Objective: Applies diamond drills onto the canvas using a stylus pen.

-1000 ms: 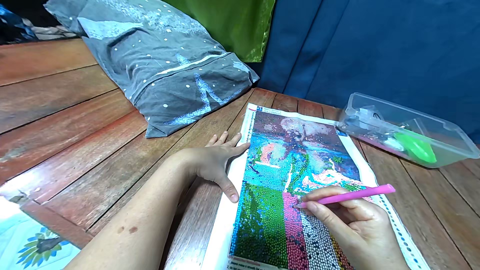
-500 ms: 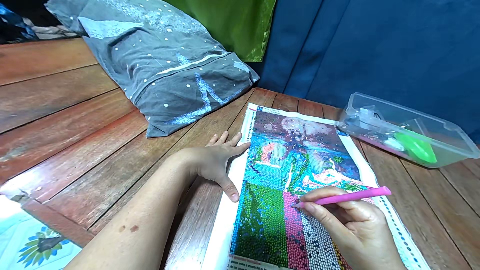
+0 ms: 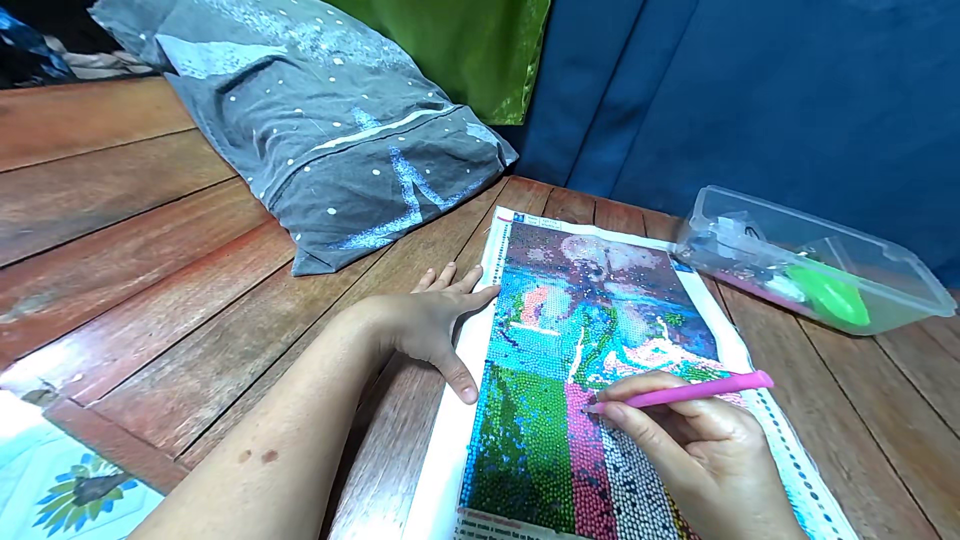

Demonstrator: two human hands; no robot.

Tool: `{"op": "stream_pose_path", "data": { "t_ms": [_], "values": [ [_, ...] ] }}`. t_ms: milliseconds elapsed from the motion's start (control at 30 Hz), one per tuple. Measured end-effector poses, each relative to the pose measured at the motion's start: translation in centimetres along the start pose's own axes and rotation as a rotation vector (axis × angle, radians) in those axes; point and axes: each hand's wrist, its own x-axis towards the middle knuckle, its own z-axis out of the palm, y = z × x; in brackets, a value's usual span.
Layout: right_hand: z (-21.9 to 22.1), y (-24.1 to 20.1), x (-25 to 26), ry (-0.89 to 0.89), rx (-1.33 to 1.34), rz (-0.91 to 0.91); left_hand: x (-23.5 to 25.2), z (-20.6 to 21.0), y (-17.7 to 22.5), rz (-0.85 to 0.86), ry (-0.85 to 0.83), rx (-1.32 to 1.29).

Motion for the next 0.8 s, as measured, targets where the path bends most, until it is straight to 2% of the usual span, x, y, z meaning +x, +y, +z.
{"op": "stream_pose_path", "data": {
  "t_ms": [333, 533, 800],
  "values": [
    [-0.30, -0.42, 0.05, 0.009, 0.021, 0.028, -0.19, -0.16, 0.34, -0.009, -0.016, 0.002],
    [-0.31, -0.68, 0.02, -0.007, 0.031, 0.043, -0.84, 0.38, 0.97, -0.012, 0.044, 0.024],
    [-0.09, -0.60, -0.11, -0.010, 0.004, 0.030, -0.01, -0.13, 0.19, -0.004, -0.013, 0.006]
  ]
}}
